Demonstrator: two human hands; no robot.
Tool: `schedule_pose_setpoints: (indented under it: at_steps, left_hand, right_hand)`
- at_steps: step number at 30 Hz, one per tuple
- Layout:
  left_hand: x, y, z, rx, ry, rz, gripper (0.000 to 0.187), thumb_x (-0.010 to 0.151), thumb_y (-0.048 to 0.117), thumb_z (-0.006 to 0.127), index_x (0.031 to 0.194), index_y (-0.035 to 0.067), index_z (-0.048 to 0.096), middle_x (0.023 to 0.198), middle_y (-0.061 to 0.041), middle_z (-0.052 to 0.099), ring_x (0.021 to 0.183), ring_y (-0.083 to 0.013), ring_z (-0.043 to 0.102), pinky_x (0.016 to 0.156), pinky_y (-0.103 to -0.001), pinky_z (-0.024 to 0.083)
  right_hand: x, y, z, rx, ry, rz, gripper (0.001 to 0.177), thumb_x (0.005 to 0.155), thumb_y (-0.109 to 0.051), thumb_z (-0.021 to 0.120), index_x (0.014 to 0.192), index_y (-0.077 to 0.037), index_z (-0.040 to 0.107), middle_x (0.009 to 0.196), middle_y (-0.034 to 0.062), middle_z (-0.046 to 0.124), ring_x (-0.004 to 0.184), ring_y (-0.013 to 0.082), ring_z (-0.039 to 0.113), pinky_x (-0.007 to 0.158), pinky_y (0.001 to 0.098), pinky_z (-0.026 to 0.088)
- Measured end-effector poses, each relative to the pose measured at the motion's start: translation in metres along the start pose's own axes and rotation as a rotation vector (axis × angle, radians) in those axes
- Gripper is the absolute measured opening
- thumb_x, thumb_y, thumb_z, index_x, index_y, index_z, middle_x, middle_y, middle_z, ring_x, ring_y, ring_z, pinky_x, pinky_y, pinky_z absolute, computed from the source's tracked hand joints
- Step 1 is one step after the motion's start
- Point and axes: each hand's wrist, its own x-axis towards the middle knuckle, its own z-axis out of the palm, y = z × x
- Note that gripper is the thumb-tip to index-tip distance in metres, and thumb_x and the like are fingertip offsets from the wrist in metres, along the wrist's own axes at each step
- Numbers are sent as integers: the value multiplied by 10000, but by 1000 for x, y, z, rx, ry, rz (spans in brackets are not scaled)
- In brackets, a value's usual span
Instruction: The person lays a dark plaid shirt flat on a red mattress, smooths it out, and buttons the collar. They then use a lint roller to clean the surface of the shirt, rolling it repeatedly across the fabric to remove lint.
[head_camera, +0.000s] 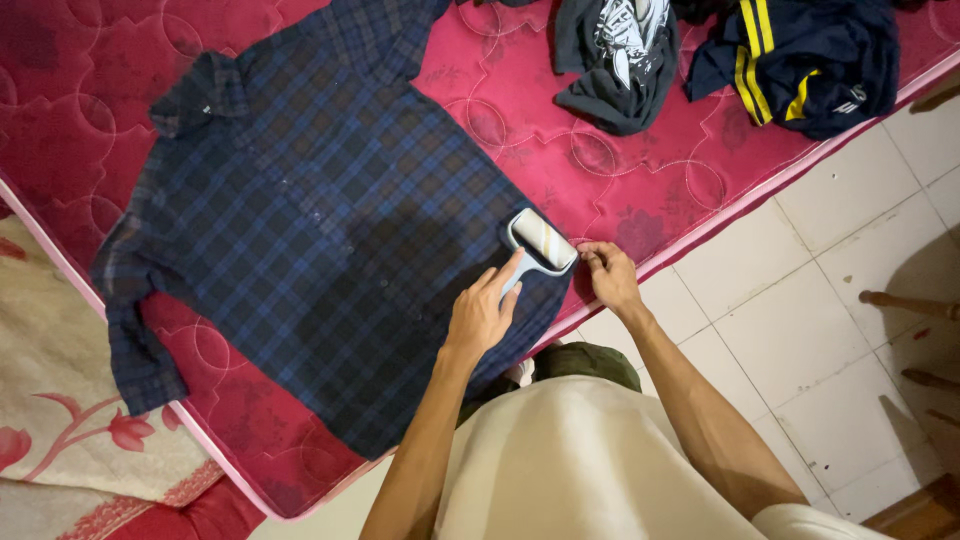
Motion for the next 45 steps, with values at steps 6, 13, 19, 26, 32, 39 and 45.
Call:
schedule_pose_setpoints:
  at_steps: [6, 13, 19, 26, 32, 39, 45]
  left_hand:
    - [-15, -5, 7, 18, -110, -109, 585, 986, 263, 597, 1547, 306, 439, 1175, -249, 657, 976, -471, 665, 863, -529, 543]
    - [2, -7, 36, 20, -119, -89, 624, 997, 263, 588, 1583, 310, 376, 1282, -298, 618, 1040, -500, 646, 890, -548, 532]
    - [12, 9, 44, -65, -80, -89, 647, 1003, 255, 607, 1595, 265, 347, 1303, -316, 610, 1091, -499, 642, 913, -539, 535]
    - [-14, 21, 37, -315, 105, -105, 833, 974, 165, 629, 1625, 67, 120, 1409, -352, 551, 1169, -524, 606, 937, -534, 529]
    - [-27, 19, 39, -402, 46, -168, 1061, 825, 15, 623, 1650, 65, -44, 1462, -364, 496, 1244, -510, 588, 987, -503, 526]
    - [-49, 13, 14, -411, 37, -216, 1046, 820, 227, 787, 1610, 80, 118, 1399, -256, 558, 1215, -429, 595, 1035, -463, 493]
    - [-86, -26, 24, 134, 147, -267, 720, 972, 383, 663, 1592, 182, 358, 1615, -228, 291, 1467, -413, 314, 1181, -569, 266]
  right_hand:
    - [1, -2, 4, 6, 24, 49, 218, 977, -114, 603, 1130, -55, 746, 1029, 110, 760, 918, 178, 709, 870, 311, 542]
    - [3, 4, 4, 341, 4, 172, 270, 981, -148, 592, 1206, -45, 701, 1069, 60, 747, 949, 124, 683, 819, 302, 540]
    - [-35, -26, 8, 113, 346, 157, 305, 1015, -303, 677, 1125, -26, 611, 910, 52, 689, 807, 115, 634, 740, 287, 518]
    - [-74, -66, 19, 292, 45, 139, 349, 996, -362, 682, 1099, -34, 623, 923, 72, 720, 845, 136, 651, 771, 286, 526]
    - [-72, -114, 48, 155, -177, 107, 330, 924, -266, 698, 1114, -8, 616, 945, 105, 728, 858, 165, 680, 766, 325, 555]
    - [-53, -141, 53, 7, -213, 56, 419, 974, -336, 595, 1250, -20, 608, 962, 200, 755, 894, 312, 762, 811, 424, 587]
    - [-30, -126, 43, -374, -204, -212, 510, 1032, -355, 549, 1394, -20, 419, 977, 334, 703, 950, 541, 663, 833, 588, 513]
